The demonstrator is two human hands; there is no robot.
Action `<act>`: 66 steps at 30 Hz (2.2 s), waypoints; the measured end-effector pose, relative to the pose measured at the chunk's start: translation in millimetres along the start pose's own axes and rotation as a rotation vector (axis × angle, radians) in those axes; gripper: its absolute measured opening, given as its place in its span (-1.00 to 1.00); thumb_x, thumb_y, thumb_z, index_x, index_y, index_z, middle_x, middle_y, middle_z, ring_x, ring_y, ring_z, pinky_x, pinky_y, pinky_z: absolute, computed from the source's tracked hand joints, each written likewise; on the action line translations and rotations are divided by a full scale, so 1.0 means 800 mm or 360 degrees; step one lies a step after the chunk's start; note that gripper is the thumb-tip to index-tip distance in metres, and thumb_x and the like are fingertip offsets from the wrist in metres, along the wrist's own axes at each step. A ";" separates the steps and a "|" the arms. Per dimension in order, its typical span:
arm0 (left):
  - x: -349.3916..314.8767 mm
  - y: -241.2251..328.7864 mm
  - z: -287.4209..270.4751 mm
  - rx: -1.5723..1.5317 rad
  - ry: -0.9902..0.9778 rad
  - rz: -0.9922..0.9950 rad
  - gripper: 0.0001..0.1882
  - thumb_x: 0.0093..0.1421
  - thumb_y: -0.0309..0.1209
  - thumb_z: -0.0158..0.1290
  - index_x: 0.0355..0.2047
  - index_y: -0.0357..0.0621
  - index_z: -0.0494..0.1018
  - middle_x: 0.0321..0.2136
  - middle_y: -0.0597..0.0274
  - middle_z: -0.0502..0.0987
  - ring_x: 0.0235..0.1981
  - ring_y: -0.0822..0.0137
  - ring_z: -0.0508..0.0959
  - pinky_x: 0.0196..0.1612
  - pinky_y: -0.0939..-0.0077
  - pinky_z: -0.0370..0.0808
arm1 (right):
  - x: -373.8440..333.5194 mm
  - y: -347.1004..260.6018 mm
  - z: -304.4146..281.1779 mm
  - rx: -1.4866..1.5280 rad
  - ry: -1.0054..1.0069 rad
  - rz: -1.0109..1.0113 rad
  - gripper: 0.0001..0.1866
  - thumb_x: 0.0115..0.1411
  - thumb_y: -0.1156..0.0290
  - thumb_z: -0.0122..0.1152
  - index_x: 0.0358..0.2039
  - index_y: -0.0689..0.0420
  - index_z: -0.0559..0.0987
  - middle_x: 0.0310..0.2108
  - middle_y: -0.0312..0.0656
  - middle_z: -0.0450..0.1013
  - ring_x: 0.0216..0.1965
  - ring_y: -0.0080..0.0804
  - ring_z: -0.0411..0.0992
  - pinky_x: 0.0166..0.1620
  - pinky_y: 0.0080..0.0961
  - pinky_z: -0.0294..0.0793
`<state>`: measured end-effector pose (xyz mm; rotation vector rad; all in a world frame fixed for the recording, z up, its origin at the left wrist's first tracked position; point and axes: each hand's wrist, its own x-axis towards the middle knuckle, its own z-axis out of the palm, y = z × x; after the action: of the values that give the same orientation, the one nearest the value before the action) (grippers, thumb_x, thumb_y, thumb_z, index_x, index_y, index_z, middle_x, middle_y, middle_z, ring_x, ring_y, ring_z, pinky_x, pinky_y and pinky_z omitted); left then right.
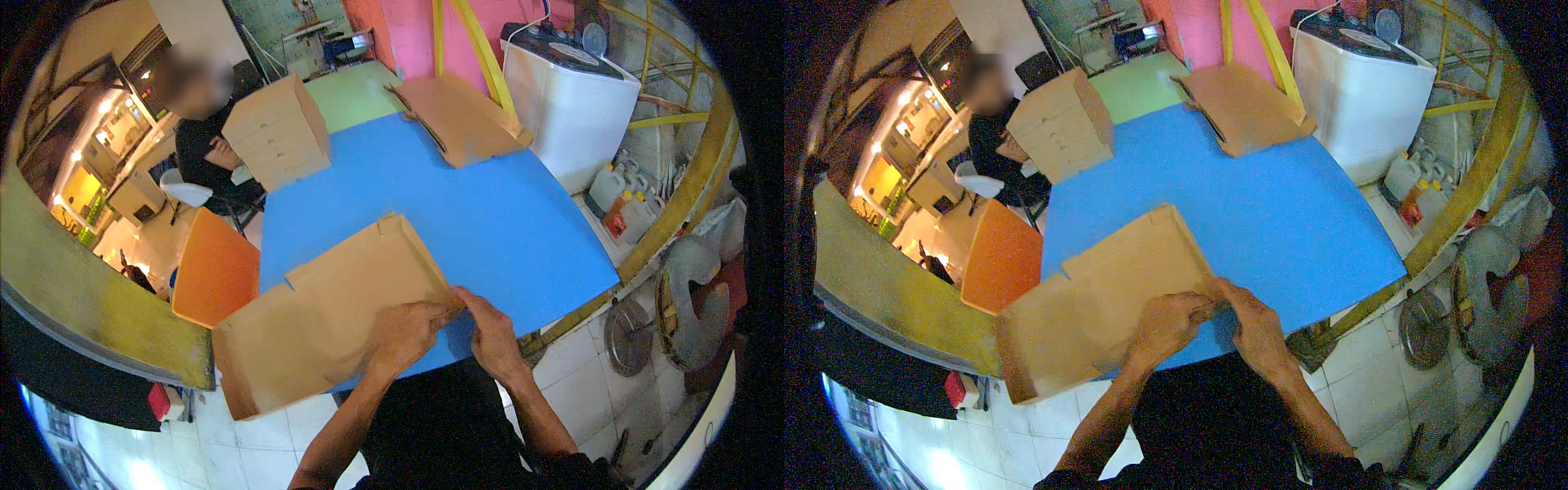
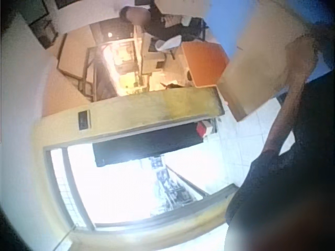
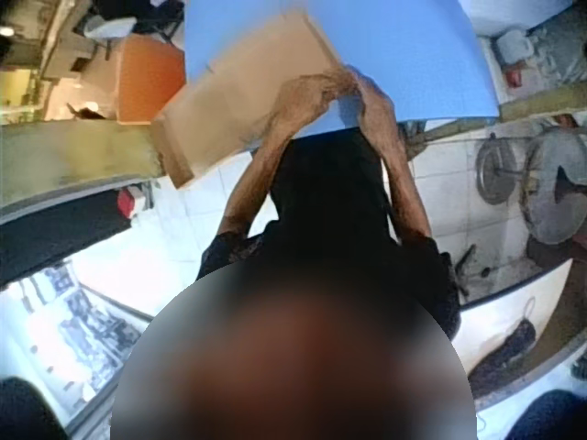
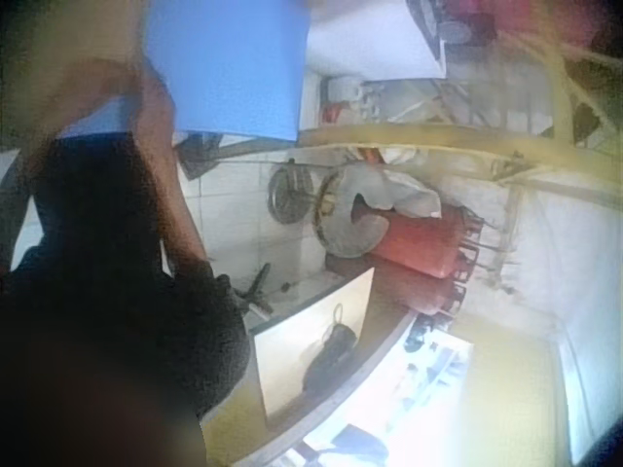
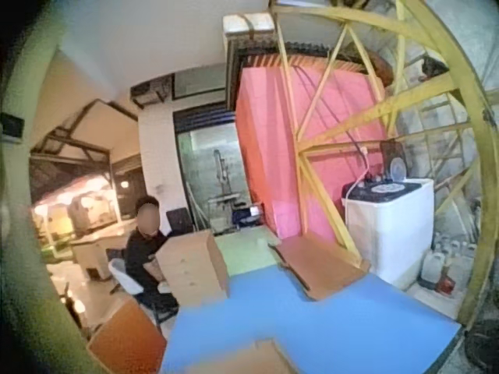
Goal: The person assembles flat cardboard box blanks into rectangular boxes by folding and tucking the side flaps. They handle each blank one at a time, fold the sides, and tuck the tabs to form the box shape, then place the finished boxes on a stack on the blue table.
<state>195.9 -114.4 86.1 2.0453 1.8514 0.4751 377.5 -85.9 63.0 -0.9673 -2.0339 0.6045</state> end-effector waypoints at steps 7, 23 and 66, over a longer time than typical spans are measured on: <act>0.067 0.016 0.035 -0.0583 -0.0262 0.0151 -0.69 0.20 -0.18 0.11 -0.34 -0.23 0.57 -0.50 0.03 0.58 -0.49 0.24 0.54 -0.38 0.26 0.46 | -0.014 0.015 0.006 0.0072 0.0197 0.0506 -0.30 0.00 0.40 0.43 0.11 0.31 0.31 -0.43 -0.08 0.49 -0.47 -0.32 0.44 -0.35 -0.38 0.46; 0.125 0.021 0.013 -0.0779 -0.1015 0.0192 -0.75 0.23 -0.28 0.14 -0.47 -0.22 0.58 -0.65 0.38 0.45 -0.63 0.55 0.37 -0.58 0.59 0.31 | -0.021 0.017 0.008 0.0559 0.0307 0.0850 -0.43 0.08 0.22 0.37 -0.02 0.26 0.35 -0.34 -0.04 0.49 -0.50 -0.28 0.50 -0.44 -0.35 0.50; 0.115 -0.009 0.053 -0.1427 -0.0745 -0.0087 -0.82 0.29 -0.35 0.05 -0.37 -0.20 0.50 -0.46 0.31 0.52 -0.50 0.50 0.49 -0.45 0.60 0.46 | -0.016 0.013 0.007 0.1579 0.0718 0.1357 -0.61 0.09 0.60 0.29 -0.07 0.28 0.40 -0.56 -0.32 0.39 -0.68 -0.62 0.32 -0.67 -0.68 0.31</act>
<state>217.8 -23.3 46.6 1.3328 1.1062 0.6013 382.2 -90.5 47.3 -1.1314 -0.6543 1.4809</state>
